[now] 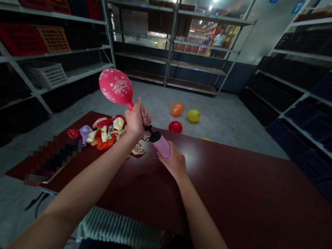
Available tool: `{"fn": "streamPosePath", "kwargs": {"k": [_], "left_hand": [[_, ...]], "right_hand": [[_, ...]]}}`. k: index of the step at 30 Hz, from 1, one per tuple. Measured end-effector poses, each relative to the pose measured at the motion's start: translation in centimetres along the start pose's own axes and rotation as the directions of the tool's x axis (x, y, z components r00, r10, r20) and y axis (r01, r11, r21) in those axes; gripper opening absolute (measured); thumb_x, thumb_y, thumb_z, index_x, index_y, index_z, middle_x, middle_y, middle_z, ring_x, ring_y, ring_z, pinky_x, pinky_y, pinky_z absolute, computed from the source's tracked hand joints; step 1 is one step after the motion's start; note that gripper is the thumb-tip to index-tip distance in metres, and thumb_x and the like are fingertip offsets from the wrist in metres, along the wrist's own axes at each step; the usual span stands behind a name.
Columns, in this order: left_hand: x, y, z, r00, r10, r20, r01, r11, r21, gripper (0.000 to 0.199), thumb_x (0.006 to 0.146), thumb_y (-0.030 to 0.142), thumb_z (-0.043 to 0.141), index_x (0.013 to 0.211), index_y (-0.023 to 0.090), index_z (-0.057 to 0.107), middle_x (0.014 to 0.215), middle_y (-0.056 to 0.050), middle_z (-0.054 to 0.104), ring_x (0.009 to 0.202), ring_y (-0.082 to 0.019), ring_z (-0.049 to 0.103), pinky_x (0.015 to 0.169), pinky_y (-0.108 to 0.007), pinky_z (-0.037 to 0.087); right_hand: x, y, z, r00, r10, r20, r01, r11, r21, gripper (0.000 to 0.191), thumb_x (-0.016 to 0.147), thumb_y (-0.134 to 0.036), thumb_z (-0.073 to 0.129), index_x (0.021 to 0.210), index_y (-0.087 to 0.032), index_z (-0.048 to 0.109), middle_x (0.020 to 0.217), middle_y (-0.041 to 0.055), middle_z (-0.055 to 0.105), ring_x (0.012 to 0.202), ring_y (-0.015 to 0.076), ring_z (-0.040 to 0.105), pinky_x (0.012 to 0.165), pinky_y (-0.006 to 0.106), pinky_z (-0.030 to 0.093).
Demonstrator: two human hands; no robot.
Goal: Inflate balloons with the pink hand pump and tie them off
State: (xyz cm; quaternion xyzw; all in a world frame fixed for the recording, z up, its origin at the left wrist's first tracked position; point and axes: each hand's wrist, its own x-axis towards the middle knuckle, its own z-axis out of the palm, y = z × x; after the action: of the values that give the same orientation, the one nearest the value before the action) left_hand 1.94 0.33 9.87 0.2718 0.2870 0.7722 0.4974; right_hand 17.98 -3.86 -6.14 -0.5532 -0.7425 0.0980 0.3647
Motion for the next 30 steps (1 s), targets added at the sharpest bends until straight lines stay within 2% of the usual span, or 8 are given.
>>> {"fn": "streamPosePath", "kwargs": {"k": [5,10,13,15,18,23,26,30], "left_hand": [[0.8,4.0,-1.7,0.999,0.048,-0.006,-0.048,0.997,-0.056,0.066,0.104,0.047,0.068,0.056,0.022,0.03,0.039,0.007,0.025,0.03,-0.007,0.022,0.034,-0.024,0.021],[1.7,7.8,-2.0,0.983,0.18,-0.021,-0.181,0.981,-0.072,0.067,0.108,0.055,0.061,0.059,0.022,0.029,0.041,0.007,0.021,0.031,-0.008,0.021,0.035,-0.026,0.019],[2.2,8.8,-2.0,0.969,0.245,-0.035,-0.247,0.968,-0.055,0.068,0.105,0.066,0.059,0.062,0.023,0.029,0.044,0.008,0.02,0.033,-0.009,0.021,0.037,-0.027,0.019],[2.5,8.7,-1.9,0.961,0.272,-0.049,-0.274,0.961,-0.045,0.069,0.103,0.07,0.058,0.063,0.022,0.029,0.046,0.008,0.02,0.034,-0.009,0.021,0.037,-0.026,0.02],[2.7,7.5,-1.5,0.955,0.291,-0.057,-0.294,0.955,-0.045,0.067,0.109,0.065,0.051,0.062,0.022,0.028,0.047,0.007,0.02,0.036,-0.009,0.021,0.038,-0.026,0.02],[3.0,3.9,-0.1,0.967,0.243,-0.07,-0.248,0.966,-0.067,0.067,0.116,0.049,0.044,0.057,0.021,0.028,0.045,0.006,0.021,0.034,-0.008,0.021,0.037,-0.025,0.019],[2.8,0.6,0.3,0.976,0.154,-0.151,-0.168,0.982,-0.087,0.069,0.116,0.046,0.045,0.054,0.02,0.03,0.041,0.007,0.023,0.032,-0.007,0.021,0.036,-0.022,0.019],[0.7,-5.1,-0.6,0.97,0.046,-0.238,-0.067,0.994,-0.083,0.07,0.106,0.056,0.064,0.054,0.02,0.033,0.039,0.008,0.029,0.032,-0.006,0.026,0.036,-0.021,0.024]], "right_hand": [[-0.1,0.6,0.5,0.996,-0.081,-0.033,0.079,0.995,-0.057,0.052,0.088,-0.038,0.074,0.137,-0.023,0.066,0.134,0.0124,0.076,0.115,0.0318,0.077,0.098,0.045,0.064],[-0.4,0.4,0.6,0.995,-0.095,-0.016,0.093,0.993,-0.066,0.055,0.086,-0.038,0.076,0.138,-0.024,0.067,0.134,0.0116,0.077,0.116,0.0319,0.077,0.099,0.046,0.063],[-0.4,-0.2,0.7,0.997,-0.078,0.005,0.078,0.996,-0.041,0.056,0.085,-0.039,0.077,0.138,-0.023,0.066,0.13,0.0107,0.078,0.112,0.0308,0.078,0.096,0.045,0.063],[-0.3,-0.3,0.7,0.998,-0.058,0.017,0.059,0.998,-0.026,0.056,0.085,-0.038,0.077,0.138,-0.023,0.066,0.128,0.0101,0.078,0.11,0.0297,0.078,0.094,0.043,0.063],[0.1,0.2,0.3,1.0,-0.029,0.005,0.03,0.999,-0.041,0.056,0.083,-0.034,0.078,0.136,-0.024,0.066,0.124,0.009,0.079,0.106,0.0288,0.077,0.091,0.041,0.062],[0.4,1.6,-1.5,0.99,-0.017,-0.138,-0.008,0.984,-0.176,0.044,0.084,-0.027,0.073,0.128,-0.024,0.067,0.11,0.0075,0.078,0.098,0.0281,0.074,0.081,0.035,0.056],[0.5,1.6,-2.4,0.99,0.012,-0.138,-0.054,0.951,-0.305,0.039,0.088,-0.025,0.07,0.127,-0.022,0.067,0.108,0.0088,0.076,0.096,0.0274,0.071,0.08,0.034,0.05],[0.5,0.9,-2.7,0.995,0.064,-0.074,-0.091,0.882,-0.463,0.041,0.09,-0.025,0.074,0.13,-0.023,0.068,0.111,0.0095,0.075,0.094,0.0264,0.067,0.078,0.034,0.044]]}}
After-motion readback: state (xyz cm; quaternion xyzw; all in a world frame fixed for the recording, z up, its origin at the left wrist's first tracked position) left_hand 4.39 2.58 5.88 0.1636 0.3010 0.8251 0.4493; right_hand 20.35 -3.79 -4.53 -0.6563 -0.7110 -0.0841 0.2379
